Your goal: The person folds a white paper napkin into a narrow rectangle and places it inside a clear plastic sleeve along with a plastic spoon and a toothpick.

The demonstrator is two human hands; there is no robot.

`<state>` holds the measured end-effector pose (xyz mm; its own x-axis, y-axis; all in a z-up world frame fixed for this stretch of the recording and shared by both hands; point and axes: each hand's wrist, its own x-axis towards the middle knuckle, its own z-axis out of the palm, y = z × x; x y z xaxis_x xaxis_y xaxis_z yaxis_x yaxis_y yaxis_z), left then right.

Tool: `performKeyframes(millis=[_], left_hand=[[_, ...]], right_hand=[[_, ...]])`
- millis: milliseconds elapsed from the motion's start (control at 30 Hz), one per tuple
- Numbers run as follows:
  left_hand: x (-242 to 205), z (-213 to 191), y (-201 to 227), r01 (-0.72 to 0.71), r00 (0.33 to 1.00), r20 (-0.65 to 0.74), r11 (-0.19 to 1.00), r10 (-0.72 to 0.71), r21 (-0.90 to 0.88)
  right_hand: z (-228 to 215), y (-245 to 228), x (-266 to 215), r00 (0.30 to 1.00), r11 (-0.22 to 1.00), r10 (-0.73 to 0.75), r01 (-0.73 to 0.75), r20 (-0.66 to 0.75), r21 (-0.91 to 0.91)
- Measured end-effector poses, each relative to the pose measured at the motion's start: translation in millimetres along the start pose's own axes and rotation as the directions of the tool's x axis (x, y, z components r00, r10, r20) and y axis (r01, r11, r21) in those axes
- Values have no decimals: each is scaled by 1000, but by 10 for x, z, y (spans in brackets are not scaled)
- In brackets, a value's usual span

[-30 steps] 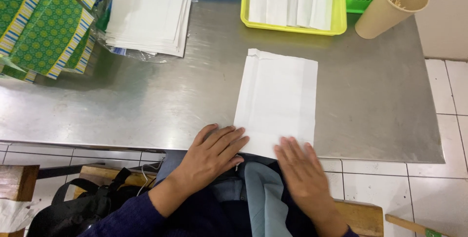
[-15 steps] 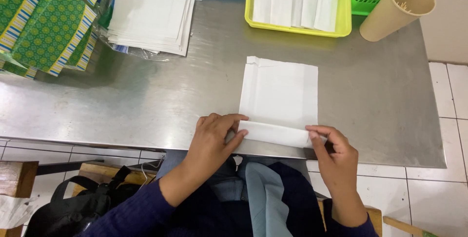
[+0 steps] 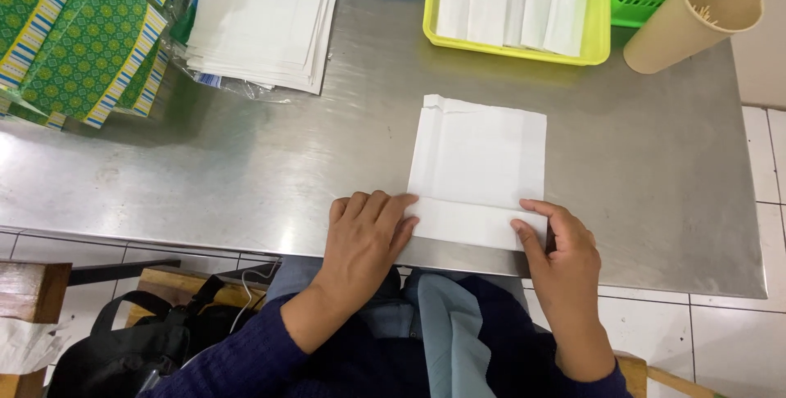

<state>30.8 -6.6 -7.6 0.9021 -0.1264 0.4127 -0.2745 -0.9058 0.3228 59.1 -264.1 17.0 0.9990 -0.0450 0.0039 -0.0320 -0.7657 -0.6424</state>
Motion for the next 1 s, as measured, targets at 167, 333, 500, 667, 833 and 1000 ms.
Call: performKeyframes(millis=[167,333,500,667,833,1000], left_hand=[[-13,-23,-35,11,1000,0,1000,-11,-9],[-15,-14,-26,5,1000,22,1000,-4,-23],[-7,-1,-41,18,1000,24,999,-18,-28],[53,-70,18,-103,994,-28,995,102,-20],[13,-32,-61,-283,959,-18,959,283,-13],[34,-4,-63,-312,946,-97,950,308,-23]], right_hand=[[179,114,-48,959,931,-224,158,-172,-329],[582,-211,-386,832,725,-545,529,103,-441],[399,104,-406,830,722,-530,548,172,-423],[343,338,-381,929,775,-359,350,88,-526],[397,-22,-141,685,496,-635,716,357,-491],[229,417,442,890,634,-427,421,160,-649]])
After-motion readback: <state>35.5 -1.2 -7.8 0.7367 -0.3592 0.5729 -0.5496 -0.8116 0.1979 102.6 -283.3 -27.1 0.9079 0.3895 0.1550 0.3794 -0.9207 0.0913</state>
